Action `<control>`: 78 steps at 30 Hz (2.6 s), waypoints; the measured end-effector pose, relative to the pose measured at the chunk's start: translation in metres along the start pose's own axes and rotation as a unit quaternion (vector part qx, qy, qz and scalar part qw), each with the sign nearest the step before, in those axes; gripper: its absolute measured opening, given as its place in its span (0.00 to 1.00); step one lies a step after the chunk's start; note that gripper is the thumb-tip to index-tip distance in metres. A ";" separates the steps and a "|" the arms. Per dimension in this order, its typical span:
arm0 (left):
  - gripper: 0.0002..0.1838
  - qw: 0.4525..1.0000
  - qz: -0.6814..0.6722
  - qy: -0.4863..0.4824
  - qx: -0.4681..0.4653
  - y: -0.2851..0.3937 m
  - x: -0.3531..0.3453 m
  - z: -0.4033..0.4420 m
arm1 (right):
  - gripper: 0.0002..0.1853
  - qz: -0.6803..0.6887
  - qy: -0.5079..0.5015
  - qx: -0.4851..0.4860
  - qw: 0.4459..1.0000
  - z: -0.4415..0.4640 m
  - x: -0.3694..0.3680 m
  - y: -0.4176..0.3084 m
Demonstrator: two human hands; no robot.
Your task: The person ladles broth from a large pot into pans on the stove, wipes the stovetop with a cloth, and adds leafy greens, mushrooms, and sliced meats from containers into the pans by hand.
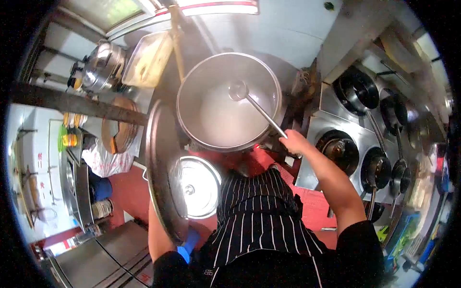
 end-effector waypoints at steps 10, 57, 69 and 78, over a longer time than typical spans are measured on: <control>0.23 0.946 -0.190 0.132 0.228 -0.252 0.069 -0.060 | 0.13 -0.363 0.016 0.033 0.931 0.115 -0.019 -0.057; 0.17 0.959 -0.178 -0.020 0.221 -0.229 -0.010 0.014 | 0.14 0.523 0.126 -0.154 0.829 -0.473 -0.074 0.169; 0.16 0.965 -0.132 -0.047 0.222 -0.216 -0.036 -0.001 | 0.11 0.469 0.357 -0.270 0.761 -0.563 -0.062 0.268; 0.16 0.972 -0.150 -0.095 0.155 -0.212 -0.044 0.001 | 0.15 0.139 0.447 -0.330 0.820 -0.547 -0.042 0.333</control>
Point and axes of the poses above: each hand's wrist, its own z-axis towards the middle knuckle, its own x-axis out of the back of the hand, y = z × x, the point moved 3 cm from there along z, towards the middle knuckle
